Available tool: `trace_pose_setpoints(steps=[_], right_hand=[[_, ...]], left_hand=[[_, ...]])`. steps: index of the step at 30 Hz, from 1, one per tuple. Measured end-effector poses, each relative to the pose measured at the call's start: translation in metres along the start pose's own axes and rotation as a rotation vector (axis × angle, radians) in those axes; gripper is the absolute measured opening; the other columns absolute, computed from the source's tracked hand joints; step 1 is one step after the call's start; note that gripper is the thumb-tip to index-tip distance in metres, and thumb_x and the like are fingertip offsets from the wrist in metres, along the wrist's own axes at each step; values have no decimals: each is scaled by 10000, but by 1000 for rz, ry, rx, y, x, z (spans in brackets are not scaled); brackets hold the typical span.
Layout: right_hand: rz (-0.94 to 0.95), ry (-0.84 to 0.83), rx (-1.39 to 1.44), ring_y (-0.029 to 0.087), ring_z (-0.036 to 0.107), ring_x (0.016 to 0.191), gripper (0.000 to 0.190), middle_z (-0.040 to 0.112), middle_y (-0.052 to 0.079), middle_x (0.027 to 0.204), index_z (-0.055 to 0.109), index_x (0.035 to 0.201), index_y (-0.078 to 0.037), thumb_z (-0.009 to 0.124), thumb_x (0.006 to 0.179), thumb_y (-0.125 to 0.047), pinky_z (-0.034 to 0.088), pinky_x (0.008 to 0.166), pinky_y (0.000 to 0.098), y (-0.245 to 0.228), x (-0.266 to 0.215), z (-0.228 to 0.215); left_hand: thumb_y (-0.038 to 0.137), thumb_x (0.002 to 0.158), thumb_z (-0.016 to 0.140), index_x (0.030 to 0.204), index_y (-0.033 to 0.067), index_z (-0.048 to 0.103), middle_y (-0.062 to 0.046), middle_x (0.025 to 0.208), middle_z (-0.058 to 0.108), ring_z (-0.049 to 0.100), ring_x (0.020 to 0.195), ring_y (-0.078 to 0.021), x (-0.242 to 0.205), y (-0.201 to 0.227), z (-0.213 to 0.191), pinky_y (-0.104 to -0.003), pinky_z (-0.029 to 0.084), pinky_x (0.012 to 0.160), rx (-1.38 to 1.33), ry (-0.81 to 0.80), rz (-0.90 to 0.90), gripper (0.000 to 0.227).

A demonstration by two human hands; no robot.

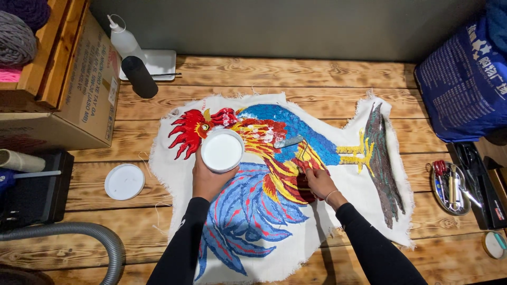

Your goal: Apply adhesive to the back of a tufted rooster rug using a roller.

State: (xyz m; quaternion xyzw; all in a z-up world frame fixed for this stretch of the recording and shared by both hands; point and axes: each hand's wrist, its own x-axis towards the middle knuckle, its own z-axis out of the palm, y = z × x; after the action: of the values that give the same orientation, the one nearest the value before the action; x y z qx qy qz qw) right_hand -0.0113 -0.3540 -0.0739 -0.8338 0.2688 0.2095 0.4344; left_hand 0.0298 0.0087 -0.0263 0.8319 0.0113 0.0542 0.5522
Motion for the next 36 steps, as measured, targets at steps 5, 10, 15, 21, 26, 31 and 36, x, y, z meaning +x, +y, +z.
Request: trace_pose_setpoints(steps=[5, 10, 15, 21, 26, 31, 36], right_hand=[[-52, 5, 31, 174, 535, 434, 508, 557, 60, 553, 578, 764, 3, 471, 1031, -415, 441, 444, 366, 1, 25, 7], [-31, -26, 88, 183, 530, 447, 515, 553, 62, 570, 561, 794, 9, 466, 1048, -429, 432, 450, 375, -29, 39, 8], [-54, -81, -93, 173, 567, 452, 589, 600, 62, 575, 643, 834, 47, 472, 1028, -482, 468, 456, 348, -15, 51, -13], [-18, -87, -167, 176, 511, 443, 596, 550, 62, 573, 669, 872, 39, 487, 1014, -510, 412, 433, 359, -11, 28, -39], [-34, -41, -225, 206, 565, 505, 593, 593, 83, 605, 680, 914, 52, 500, 1020, -503, 451, 509, 380, -10, 49, -37], [-160, 17, -318, 227, 677, 590, 627, 691, 138, 665, 729, 972, 75, 510, 1004, -512, 536, 628, 379, -17, 69, -36], [-111, -11, -365, 243, 676, 595, 607, 711, 145, 686, 721, 1006, 47, 484, 1000, -512, 535, 623, 403, -29, 70, -45]], left_hand=[[330, 585, 969, 1450, 45, 340, -209, 1346, 615, 626, 1255, -338, 3, 4, -3, -447, 521, 1030, 21, 7, -53, 1106], [340, 593, 963, 1452, 49, 348, -211, 1361, 611, 621, 1266, -338, 2, 2, -3, -446, 514, 1040, 14, -9, -55, 1096], [334, 596, 969, 1443, 44, 351, -215, 1349, 614, 626, 1255, -337, 1, 3, -11, -442, 524, 1024, 33, 5, -30, 1087], [316, 602, 962, 1437, 56, 374, -199, 1326, 644, 649, 1236, -324, -1, 12, -18, -439, 539, 1005, 6, 40, -53, 1055], [315, 604, 965, 1425, 55, 378, -204, 1331, 639, 647, 1237, -330, 1, 8, -10, -439, 536, 1006, 3, 42, -41, 1042], [319, 607, 964, 1406, 59, 393, -200, 1332, 645, 653, 1240, -326, 1, 8, -7, -431, 543, 1005, -4, 18, -29, 1016], [317, 610, 967, 1423, 61, 384, -196, 1328, 649, 652, 1240, -323, 1, 13, -13, -433, 539, 1010, 18, 25, -15, 1033]])
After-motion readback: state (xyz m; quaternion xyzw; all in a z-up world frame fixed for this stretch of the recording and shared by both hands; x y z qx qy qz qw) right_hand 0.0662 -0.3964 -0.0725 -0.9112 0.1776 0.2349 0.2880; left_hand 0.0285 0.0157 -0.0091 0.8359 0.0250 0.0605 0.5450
